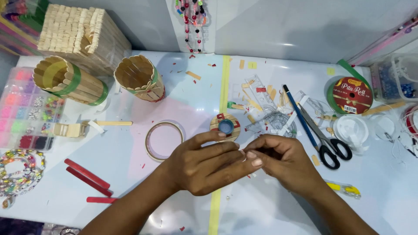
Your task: Assembling a small decorative drum using popsicle sticks, tape, and circular cutouts.
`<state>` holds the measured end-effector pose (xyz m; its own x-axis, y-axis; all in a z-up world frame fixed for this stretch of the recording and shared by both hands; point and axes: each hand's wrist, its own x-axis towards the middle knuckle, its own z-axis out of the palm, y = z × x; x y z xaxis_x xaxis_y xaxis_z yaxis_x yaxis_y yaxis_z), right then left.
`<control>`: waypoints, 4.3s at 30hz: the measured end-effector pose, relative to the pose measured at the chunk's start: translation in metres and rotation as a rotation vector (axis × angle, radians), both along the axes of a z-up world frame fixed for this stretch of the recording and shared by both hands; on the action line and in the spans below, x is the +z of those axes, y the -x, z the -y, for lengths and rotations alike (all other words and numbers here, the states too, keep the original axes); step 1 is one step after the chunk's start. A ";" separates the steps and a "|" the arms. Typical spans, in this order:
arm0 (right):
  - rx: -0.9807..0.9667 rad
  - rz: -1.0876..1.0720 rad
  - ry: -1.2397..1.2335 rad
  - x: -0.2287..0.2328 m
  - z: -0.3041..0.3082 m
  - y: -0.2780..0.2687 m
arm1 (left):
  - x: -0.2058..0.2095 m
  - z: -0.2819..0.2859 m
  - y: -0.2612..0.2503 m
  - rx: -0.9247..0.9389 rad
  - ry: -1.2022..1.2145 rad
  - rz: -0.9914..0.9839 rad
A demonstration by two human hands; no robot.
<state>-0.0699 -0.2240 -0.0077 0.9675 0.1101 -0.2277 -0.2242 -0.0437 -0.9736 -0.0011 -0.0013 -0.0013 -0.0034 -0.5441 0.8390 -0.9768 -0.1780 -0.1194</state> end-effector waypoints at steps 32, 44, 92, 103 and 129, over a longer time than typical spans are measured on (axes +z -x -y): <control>-0.088 0.099 0.281 0.004 -0.006 0.001 | -0.010 0.014 0.012 0.004 0.217 -1.476; -0.073 0.338 0.349 0.000 -0.014 0.004 | -0.012 0.017 0.014 0.009 0.198 -1.466; 0.389 0.035 0.702 0.007 0.052 -0.003 | -0.033 0.007 0.000 -0.181 0.383 -1.739; -0.011 0.385 0.352 0.014 -0.012 0.014 | -0.014 0.013 0.018 -0.150 0.308 -1.640; 0.086 0.498 0.419 0.019 -0.011 0.006 | -0.012 0.017 0.018 -0.021 0.206 -1.504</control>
